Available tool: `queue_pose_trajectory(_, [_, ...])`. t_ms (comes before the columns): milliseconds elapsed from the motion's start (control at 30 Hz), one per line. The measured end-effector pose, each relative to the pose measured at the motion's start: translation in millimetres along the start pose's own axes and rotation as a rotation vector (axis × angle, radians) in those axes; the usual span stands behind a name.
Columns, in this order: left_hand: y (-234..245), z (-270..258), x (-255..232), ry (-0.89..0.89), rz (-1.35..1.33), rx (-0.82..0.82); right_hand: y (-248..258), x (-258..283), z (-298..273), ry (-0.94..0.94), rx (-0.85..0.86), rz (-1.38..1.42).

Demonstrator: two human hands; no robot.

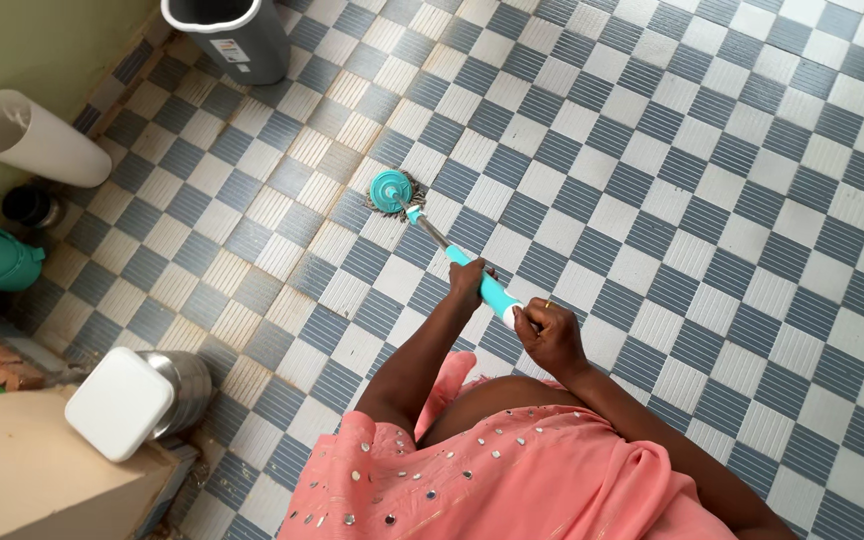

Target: The person mops a checkered tiled floor using a turquoise spin mop. They move the mop back and forth across the floor, covering different areas of the room.

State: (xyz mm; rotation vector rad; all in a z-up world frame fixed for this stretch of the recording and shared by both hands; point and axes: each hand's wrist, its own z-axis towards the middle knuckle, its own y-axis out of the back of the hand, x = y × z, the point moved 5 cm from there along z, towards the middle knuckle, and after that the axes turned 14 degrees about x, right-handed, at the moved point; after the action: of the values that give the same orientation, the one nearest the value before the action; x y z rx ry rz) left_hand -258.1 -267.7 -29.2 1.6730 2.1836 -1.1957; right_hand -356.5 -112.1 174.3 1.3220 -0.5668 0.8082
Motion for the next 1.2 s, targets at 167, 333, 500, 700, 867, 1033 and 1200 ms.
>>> queue_pose_trajectory(167, [7.2, 16.1, -21.3, 0.017, 0.047, -0.007, -20.1, -8.9, 22.9, -0.064, 0.021, -0.013])
queue_pose_trajectory(333, [25.2, 20.6, -43.8, -0.011, 0.114, -0.062, -41.4, -9.5, 41.2, -0.303, 0.173, 0.151])
queue_pose_trajectory(500, [29.0, 23.1, -42.2, -0.006, 0.057, -0.051, -30.3, 15.6, 48.8, -0.031, -0.013, -0.015])
queue_pose_trajectory(700, [35.7, 28.8, -49.0, 0.008, 0.007, -0.067, -40.7, 10.7, 61.4, 0.018, -0.016, -0.035])
queue_pose_trajectory(867, [44.7, 31.6, -78.8, -0.029, 0.136, -0.126, -60.8, -3.2, 80.4, -0.279, 0.171, 0.146])
queue_pose_trajectory(1033, [53.3, 27.0, -81.6, -0.045, 0.054, -0.094, -56.4, 31.5, 83.1, -0.056, 0.129, -0.045])
queue_pose_trajectory(1200, [58.6, 27.9, -75.6, -0.003, -0.090, 0.002, -54.1, 47.0, 92.4, 0.139, 0.006, -0.106])
